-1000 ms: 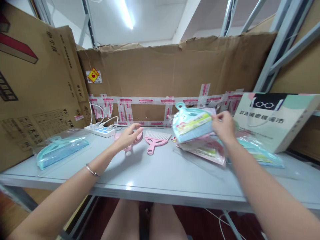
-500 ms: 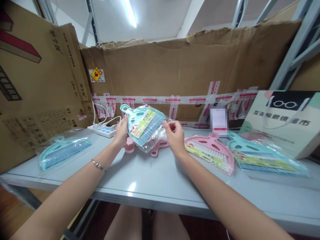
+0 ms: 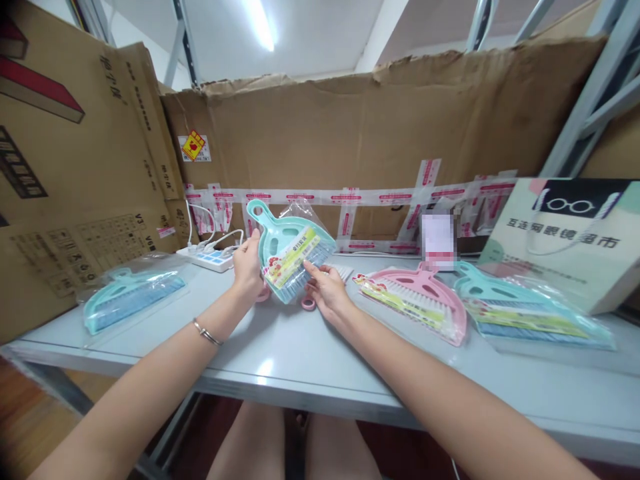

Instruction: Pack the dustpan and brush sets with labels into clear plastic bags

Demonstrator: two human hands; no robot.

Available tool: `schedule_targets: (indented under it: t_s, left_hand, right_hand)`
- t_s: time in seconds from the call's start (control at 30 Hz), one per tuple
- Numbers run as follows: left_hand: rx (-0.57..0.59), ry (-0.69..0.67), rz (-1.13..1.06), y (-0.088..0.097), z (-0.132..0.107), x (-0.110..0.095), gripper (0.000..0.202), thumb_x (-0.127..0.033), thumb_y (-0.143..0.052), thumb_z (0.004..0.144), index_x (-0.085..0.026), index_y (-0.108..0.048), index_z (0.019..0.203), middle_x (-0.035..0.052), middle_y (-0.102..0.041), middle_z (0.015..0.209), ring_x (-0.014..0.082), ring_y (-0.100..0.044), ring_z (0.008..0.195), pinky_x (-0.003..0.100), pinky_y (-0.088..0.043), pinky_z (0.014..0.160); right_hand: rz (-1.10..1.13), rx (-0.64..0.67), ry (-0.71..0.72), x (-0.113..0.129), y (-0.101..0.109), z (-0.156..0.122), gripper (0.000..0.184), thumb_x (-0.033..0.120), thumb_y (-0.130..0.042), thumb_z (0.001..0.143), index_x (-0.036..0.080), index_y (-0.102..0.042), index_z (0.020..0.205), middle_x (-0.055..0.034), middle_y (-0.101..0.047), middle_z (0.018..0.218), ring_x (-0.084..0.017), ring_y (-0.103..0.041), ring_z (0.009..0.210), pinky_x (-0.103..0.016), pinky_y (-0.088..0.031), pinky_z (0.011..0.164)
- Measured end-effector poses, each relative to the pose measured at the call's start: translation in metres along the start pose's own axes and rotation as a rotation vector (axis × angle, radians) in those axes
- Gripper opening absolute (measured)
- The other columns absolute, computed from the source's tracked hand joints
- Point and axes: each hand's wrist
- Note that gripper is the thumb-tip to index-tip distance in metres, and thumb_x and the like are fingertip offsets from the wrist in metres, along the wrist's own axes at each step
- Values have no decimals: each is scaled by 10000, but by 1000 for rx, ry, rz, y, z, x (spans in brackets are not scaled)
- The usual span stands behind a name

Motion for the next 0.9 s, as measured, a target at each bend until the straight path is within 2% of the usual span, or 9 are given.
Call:
schedule_targets:
  t_s: [0.13, 0.23, 0.33, 0.43, 0.5, 0.6, 0.77, 0.83, 0.9]
  left_hand:
    - [-168, 222, -175, 3, 4, -11, 300, -430, -621, 778, -165, -503, 703, -33, -532, 583, 100, -526, 515, 250, -453, 563]
    - [-170, 65, -61, 5, 3, -14, 322, -432, -551, 833, -171, -486, 656, -40, -503, 572, 87, -490, 520, 225, -426, 564]
    - [-77, -235, 85, 3, -1, -11, 327, -410, -505, 864, -170, -497, 642, -32, -501, 609, 81, -464, 570, 198, -393, 582]
    - [18, -409, 158, 1, -3, -9, 237, -345, -500, 873, -176, -528, 709, -26, -515, 656, 86, -461, 607, 191, -381, 599]
    - [6, -445, 202, 2, 4, -9, 225, -328, -500, 874, -178, -518, 708, -26, -503, 648, 86, -452, 595, 190, -374, 588]
    - [-100, -432, 238, 10, 29, -14, 228, -324, -493, 879, -176, -499, 706, -29, -486, 626, 84, -447, 575, 184, -369, 573]
    - [-273, -340, 276, 32, 70, -39, 258, -381, -504, 871, -165, -511, 732, -17, -518, 657, 79, -478, 590, 173, -377, 559]
    - [-123, -187, 309, 42, 68, -49, 293, -453, -532, 841, -168, -542, 776, -2, -551, 685, 93, -509, 603, 181, -391, 532]
    - [196, 34, 355, 52, 56, -55, 347, -517, -574, 790, -170, -585, 789, 21, -590, 693, 117, -548, 612, 198, -414, 516]
  right_hand:
    - [68, 52, 14, 0, -5, -6, 373, 271, -786, 635, 224, -454, 798, 38, -625, 676, -114, -613, 638, -224, -515, 593]
    - [60, 23, 8, -3, -8, -8, 454, 190, -813, 578, 231, -438, 831, 47, -632, 659, -118, -605, 592, -219, -496, 537]
    - [75, -32, 14, -6, -8, -7, 492, 184, -832, 541, 233, -442, 838, 45, -652, 701, -125, -601, 580, -230, -488, 503]
    - [66, -46, 6, -4, -6, -5, 477, 201, -832, 544, 223, -498, 884, 23, -677, 749, -160, -625, 613, -257, -490, 470]
    - [36, -32, -2, -2, -6, -5, 446, 219, -828, 558, 211, -529, 888, 10, -683, 734, -167, -624, 584, -257, -474, 432]
    - [6, 30, -1, 0, -6, -8, 401, 228, -822, 579, 203, -547, 868, 0, -690, 729, -165, -630, 569, -251, -478, 434]
    - [-23, 46, -54, 7, -3, -11, 257, 147, -754, 657, 182, -564, 828, -11, -684, 693, -161, -631, 564, -246, -487, 442]
    - [-6, 52, -56, 12, -2, -11, 200, 112, -710, 692, 182, -576, 823, -8, -684, 701, -152, -625, 563, -241, -492, 447]
    - [10, 77, -22, 15, -1, -11, 172, 104, -687, 715, 189, -594, 832, 2, -685, 722, -137, -616, 562, -229, -491, 450]
Point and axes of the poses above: each hand's wrist, its own z-axis towards the middle knuckle, its own y-axis out of the back of the hand, x = y × z
